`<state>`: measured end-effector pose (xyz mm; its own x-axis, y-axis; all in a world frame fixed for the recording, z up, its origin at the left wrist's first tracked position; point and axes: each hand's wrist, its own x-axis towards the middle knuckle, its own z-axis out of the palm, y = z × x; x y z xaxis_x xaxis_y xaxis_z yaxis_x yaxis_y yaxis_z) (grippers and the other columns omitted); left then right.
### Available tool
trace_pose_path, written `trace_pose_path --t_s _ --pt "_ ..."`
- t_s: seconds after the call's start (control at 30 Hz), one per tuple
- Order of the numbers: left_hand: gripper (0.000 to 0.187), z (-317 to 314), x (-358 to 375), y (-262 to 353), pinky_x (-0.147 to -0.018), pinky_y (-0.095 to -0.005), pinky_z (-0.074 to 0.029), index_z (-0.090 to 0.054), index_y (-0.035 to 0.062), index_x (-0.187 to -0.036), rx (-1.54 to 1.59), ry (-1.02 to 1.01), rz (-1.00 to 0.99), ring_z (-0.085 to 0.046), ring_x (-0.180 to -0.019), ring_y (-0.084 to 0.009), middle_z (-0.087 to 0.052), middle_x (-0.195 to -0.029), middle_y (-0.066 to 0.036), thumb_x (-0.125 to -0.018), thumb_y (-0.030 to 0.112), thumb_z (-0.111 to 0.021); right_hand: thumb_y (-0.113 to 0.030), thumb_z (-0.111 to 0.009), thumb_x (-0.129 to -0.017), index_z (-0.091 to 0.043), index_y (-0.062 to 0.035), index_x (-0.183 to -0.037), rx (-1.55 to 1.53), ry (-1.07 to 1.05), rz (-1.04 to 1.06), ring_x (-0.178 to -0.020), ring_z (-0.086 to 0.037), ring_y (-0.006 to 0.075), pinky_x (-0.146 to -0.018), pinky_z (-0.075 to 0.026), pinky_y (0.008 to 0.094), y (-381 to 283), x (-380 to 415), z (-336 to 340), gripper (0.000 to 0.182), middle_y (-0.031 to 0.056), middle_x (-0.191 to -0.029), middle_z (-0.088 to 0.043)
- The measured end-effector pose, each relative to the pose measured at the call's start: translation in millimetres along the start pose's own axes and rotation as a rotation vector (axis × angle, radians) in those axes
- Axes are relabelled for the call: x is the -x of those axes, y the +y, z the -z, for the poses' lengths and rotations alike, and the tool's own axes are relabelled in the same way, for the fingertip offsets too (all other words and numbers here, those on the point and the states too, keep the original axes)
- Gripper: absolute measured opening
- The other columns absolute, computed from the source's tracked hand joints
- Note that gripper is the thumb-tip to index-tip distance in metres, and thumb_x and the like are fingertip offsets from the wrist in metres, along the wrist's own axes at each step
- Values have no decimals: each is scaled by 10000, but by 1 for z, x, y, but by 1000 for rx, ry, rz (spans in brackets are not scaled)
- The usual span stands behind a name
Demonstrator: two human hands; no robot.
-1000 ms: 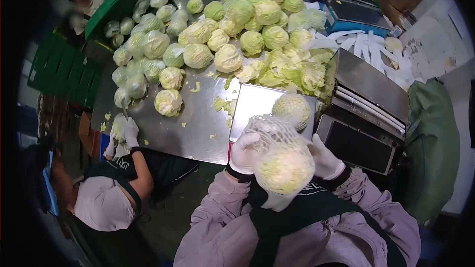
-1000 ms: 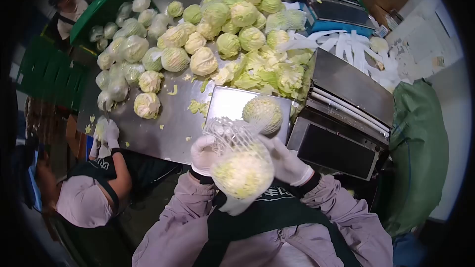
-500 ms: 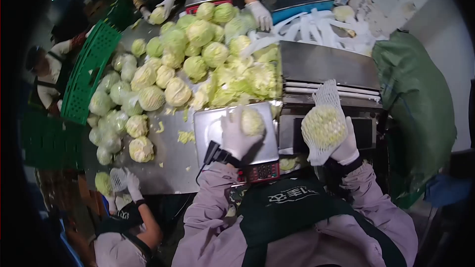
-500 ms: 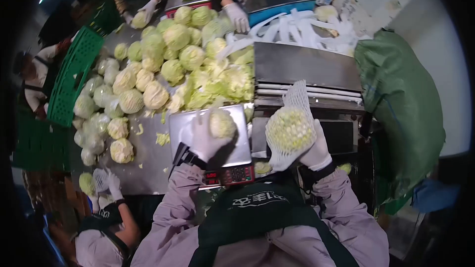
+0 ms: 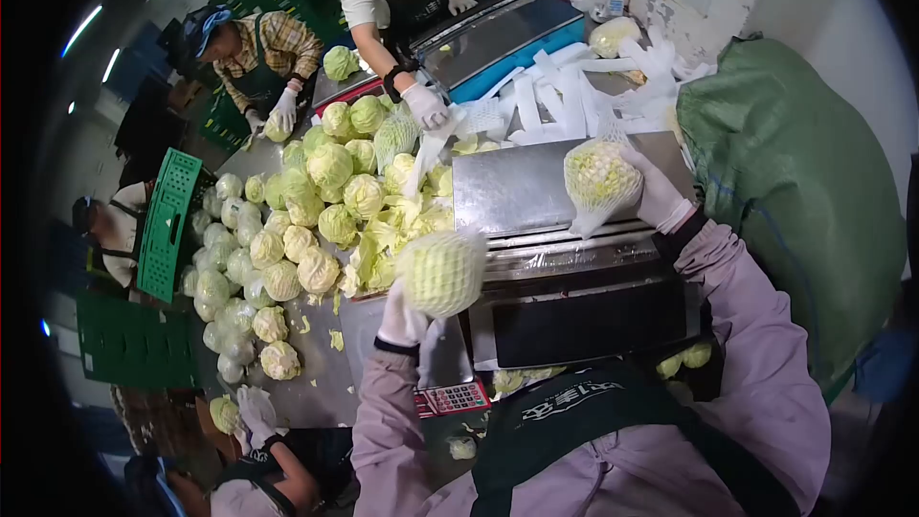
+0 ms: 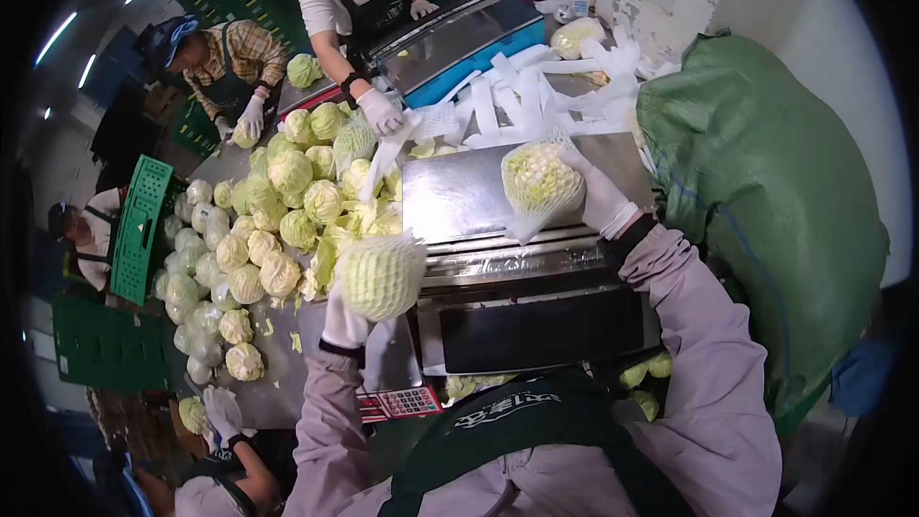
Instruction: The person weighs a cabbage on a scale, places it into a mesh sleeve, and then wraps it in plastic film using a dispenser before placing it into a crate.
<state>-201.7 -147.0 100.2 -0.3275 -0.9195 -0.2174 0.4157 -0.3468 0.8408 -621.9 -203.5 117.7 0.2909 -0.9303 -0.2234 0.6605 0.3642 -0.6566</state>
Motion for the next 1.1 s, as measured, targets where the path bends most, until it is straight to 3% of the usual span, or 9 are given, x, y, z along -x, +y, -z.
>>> trace_pose_path --t_s 0.03,0.17,0.23,0.3,0.43,0.57,0.63,0.8,1.1 --pt "570 -15 -18 -10 -1065 -390 -350 -371 29 -1392 254 -67 24 -458 -1255 -252 -472 -1378 -117 -924 334 -487 -344 -501 -945 -433 -10 -1323 -26 -45 -13 -1147 -558 240 -991 -446 381 -10 -10 4 509 137 -1253 -559" --pt "661 -90 -94 -22 -1036 -446 -399 -349 12 -1397 75 -182 139 -491 -1229 -298 -477 -1366 -163 -908 423 -518 -367 -529 -924 -491 -25 -1270 -128 92 -20 -1074 -598 247 -965 -469 391 -38 -53 33 488 131 -1193 -598" --pt "596 -112 -136 -42 -1013 -395 -415 -319 69 -1418 281 -260 236 -509 -1203 -270 -490 -1351 -127 -919 303 -544 -354 -561 -908 -515 -26 -1247 -155 109 29 -1025 -617 250 -903 -499 386 -46 -63 28 474 117 -1167 -612" --pt "616 -131 -161 -46 -1035 -418 -398 -294 62 -1432 206 -252 407 -480 -1237 -279 -462 -1378 -130 -921 298 -543 -301 -608 -886 -531 -23 -1234 -268 143 225 -984 -628 244 -842 -514 376 -36 -88 44 452 101 -1134 -625" --pt "683 -163 -208 -74 -1055 -391 -360 -224 29 -1442 -104 -342 211 -426 -1266 -258 -381 -1405 -151 -901 224 -592 -208 -665 -844 -546 5 -1191 -250 256 237 -973 -619 209 -829 -504 356 -23 -111 78 424 111 -1104 -625" --pt "686 -160 -222 -76 -1057 -382 -333 -274 52 -1375 -307 -380 339 -425 -1232 -252 -429 -1302 -133 -848 218 -680 -272 -742 -776 -499 40 -1193 143 428 252 -980 -609 217 -836 -495 348 -7 -108 94 575 140 -1090 -613" --pt "717 -157 -221 -75 -1048 -378 -338 -314 52 -1321 -535 -430 236 -387 -1259 -253 -396 -1311 -152 -780 205 -760 -295 -757 -761 -420 60 -1244 512 427 231 -1026 -587 230 -858 -485 343 -4 -112 102 688 160 -1145 -579" --pt "1215 -184 -209 -62 -1102 -389 -271 100 10 -1464 -567 -258 100 -294 -1338 -310 -223 -1450 -236 -686 157 -822 -298 -751 -768 -369 71 -1284 426 449 215 -1040 -578 236 -880 -472 325 -11 -103 85 741 162 -1173 -566" --pt "1032 -161 -227 -105 -1144 -412 -145 -73 14 -1478 -925 -204 -404 -128 -1402 -369 -113 -1494 -257 -751 274 -757 -311 -532 -928 -455 16 -1298 383 236 30 -1102 -529 177 -922 -437 309 -8 -101 78 499 131 -1223 -549"
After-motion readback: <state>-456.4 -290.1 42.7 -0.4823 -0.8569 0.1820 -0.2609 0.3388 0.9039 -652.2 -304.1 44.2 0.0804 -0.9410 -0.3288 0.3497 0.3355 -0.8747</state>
